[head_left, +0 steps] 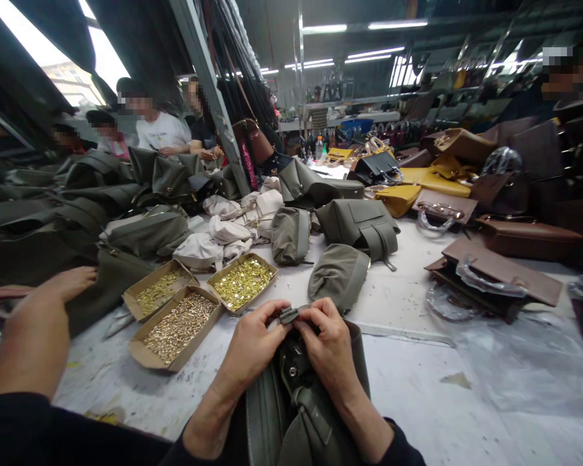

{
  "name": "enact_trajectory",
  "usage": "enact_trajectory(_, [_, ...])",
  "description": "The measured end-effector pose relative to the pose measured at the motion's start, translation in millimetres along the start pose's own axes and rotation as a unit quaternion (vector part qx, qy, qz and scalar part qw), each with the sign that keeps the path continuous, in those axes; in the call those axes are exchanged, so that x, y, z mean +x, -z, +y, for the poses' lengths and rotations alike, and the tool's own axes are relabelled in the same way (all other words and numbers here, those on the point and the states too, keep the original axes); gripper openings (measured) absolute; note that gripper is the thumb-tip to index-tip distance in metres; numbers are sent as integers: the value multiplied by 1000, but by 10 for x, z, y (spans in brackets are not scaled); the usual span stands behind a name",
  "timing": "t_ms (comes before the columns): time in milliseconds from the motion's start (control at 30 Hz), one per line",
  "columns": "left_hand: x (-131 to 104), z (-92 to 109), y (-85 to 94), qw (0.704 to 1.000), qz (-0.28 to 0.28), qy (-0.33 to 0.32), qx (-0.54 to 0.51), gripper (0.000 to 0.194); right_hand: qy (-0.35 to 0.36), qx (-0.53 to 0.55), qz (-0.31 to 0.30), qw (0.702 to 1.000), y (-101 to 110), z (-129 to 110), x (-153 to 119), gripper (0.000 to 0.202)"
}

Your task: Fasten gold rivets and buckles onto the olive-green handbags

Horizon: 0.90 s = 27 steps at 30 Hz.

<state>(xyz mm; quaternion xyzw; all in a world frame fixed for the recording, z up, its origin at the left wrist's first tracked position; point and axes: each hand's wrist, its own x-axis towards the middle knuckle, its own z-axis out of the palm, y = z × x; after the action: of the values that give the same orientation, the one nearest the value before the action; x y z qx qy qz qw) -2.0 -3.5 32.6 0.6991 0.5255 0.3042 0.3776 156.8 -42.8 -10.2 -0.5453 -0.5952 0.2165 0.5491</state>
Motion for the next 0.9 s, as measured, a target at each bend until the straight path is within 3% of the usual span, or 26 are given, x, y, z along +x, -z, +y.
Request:
enact_trajectory(167, [102,-10,33,1000,1,1,-3,35,23,-20,-37,999,11,80,155,15])
enact_trajectory(367, [182,5,141,1000,0,-10,-8,34,57,-84,-174,979,55,66,511,15])
enact_trajectory(667, [221,-190,220,998,0,25,-54,38,-11,-10,-249,968,-31,187,742,10])
enact_trajectory(800, [214,-241,185,995,-31,35,-89,41,-47,68,-336,938,-85,365,880,2])
enact_trajectory(900, [193,-263,159,995,-26,35,-87,42,-81,133,-402,902,-152,496,972,9])
